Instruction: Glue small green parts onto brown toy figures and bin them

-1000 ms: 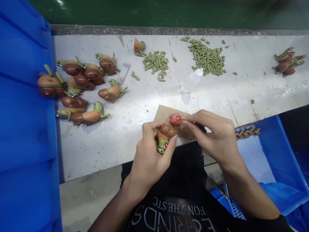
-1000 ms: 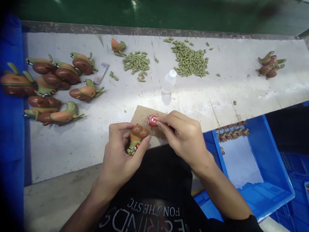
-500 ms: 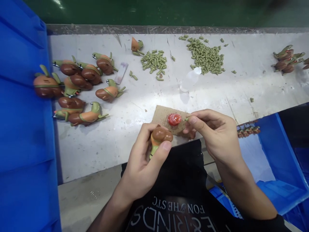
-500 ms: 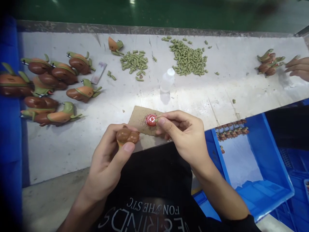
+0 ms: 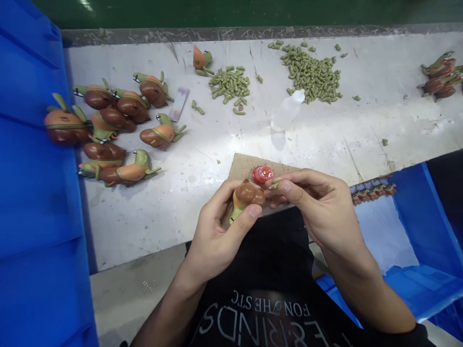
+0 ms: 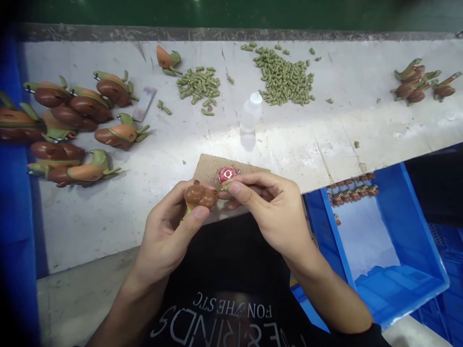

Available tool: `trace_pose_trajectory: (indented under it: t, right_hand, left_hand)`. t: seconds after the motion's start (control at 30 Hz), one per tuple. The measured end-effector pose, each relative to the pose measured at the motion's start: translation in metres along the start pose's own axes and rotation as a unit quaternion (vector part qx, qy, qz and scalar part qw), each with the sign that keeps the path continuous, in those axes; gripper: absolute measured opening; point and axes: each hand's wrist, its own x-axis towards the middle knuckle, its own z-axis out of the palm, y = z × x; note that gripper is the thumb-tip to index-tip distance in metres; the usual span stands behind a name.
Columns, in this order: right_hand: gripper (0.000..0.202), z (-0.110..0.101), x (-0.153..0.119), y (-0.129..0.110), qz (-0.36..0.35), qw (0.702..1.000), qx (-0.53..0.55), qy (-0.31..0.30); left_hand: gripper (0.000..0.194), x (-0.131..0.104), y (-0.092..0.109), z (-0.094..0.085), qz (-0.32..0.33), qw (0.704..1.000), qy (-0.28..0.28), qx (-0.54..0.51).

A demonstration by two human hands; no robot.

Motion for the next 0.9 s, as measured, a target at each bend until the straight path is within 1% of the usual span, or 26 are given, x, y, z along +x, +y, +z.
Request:
trace_pose_trajectory:
  t: [0.13,0.33,0.57,0.73,0.9]
  right_hand:
    - [0.004,0.0040,-0.0016,-0.0036,-0.005,1.000,-0.028,0.013]
    - [0.005,0.0053,-0.0018,-0.0043,-0.003,0.999,-0.037,0.016]
    - [0.004,0.0052,-0.0015,-0.0013,-0.005,0.999,-0.047,0.019]
    - [0.006,0.0048,-0.0035,-0.0025,-0.031,0.996,-0.081,0.018]
    - [0.012,0.0037,-0.0060,-0.0070,-0.069,0.986,-0.153,0.004]
  left_hand:
    - [0.016,-0.0010,-0.0015,-0.0018,0.001,1.000,0.000,0.006]
    - [0.008,-0.0028,-0.0033,-0.0042,0.007,1.000,-0.004,0.019]
    - [0.011,-0.0012,-0.0022,-0.0030,0.003,1.000,-0.006,0.029]
    - [0.009,-0.0013,-0.0042,-0.0029,0.013,0.999,-0.013,0.040]
    - [0.015,-0.0033,-0.0091,-0.0046,0.039,0.997,-0.019,0.069]
